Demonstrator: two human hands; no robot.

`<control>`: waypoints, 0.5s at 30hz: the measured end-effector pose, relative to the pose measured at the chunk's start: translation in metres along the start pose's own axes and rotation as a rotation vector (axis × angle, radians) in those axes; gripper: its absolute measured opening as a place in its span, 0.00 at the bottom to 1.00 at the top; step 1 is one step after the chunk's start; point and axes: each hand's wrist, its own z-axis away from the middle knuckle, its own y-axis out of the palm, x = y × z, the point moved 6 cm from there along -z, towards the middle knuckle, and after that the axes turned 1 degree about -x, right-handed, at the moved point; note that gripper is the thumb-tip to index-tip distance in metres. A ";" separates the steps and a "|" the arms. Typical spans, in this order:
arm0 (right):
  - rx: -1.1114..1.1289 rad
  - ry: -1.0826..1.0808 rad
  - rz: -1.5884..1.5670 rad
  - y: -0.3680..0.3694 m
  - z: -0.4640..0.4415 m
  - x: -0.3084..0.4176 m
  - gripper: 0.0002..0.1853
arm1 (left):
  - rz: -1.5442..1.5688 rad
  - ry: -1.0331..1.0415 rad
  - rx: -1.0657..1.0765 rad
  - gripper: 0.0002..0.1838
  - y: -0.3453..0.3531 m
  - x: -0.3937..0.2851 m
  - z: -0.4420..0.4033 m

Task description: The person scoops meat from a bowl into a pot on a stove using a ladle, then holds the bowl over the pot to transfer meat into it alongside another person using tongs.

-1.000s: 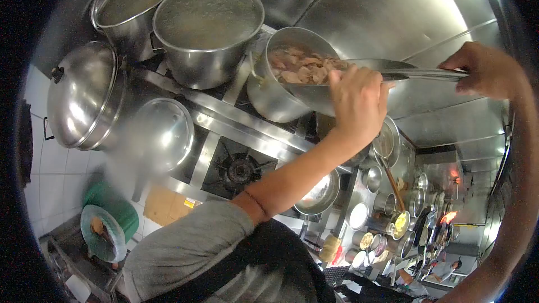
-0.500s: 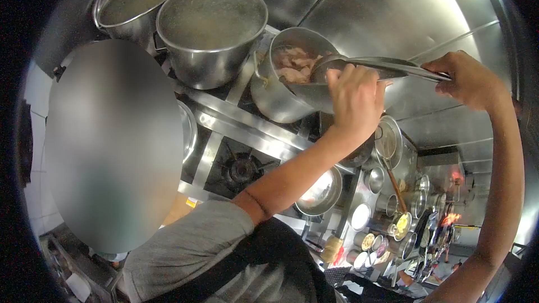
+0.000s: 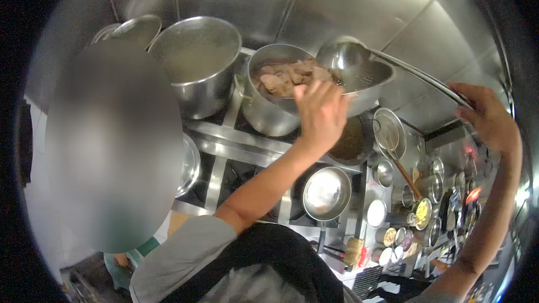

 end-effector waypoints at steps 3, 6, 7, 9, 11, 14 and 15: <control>-0.127 0.217 -0.272 0.044 0.035 -0.047 0.19 | -0.013 0.074 0.061 0.08 -0.005 0.003 0.006; -0.089 0.349 -0.681 0.138 0.041 -0.081 0.13 | -0.029 0.152 0.084 0.08 -0.007 0.005 0.013; -0.110 0.390 -0.838 0.174 0.038 -0.083 0.14 | -0.046 0.171 0.103 0.08 -0.008 0.005 0.015; -0.163 0.438 -1.019 0.224 0.023 -0.070 0.20 | -0.064 0.207 0.103 0.07 -0.008 0.008 0.017; -0.250 0.498 -1.200 0.271 -0.002 -0.061 0.27 | -0.080 0.245 0.108 0.07 -0.007 0.008 0.020; -0.309 0.480 -1.276 0.280 -0.035 -0.035 0.37 | -0.106 0.289 0.136 0.05 -0.012 0.011 0.026; -0.323 0.493 -1.340 0.282 -0.045 -0.031 0.39 | -0.109 0.301 0.151 0.06 -0.014 0.012 0.028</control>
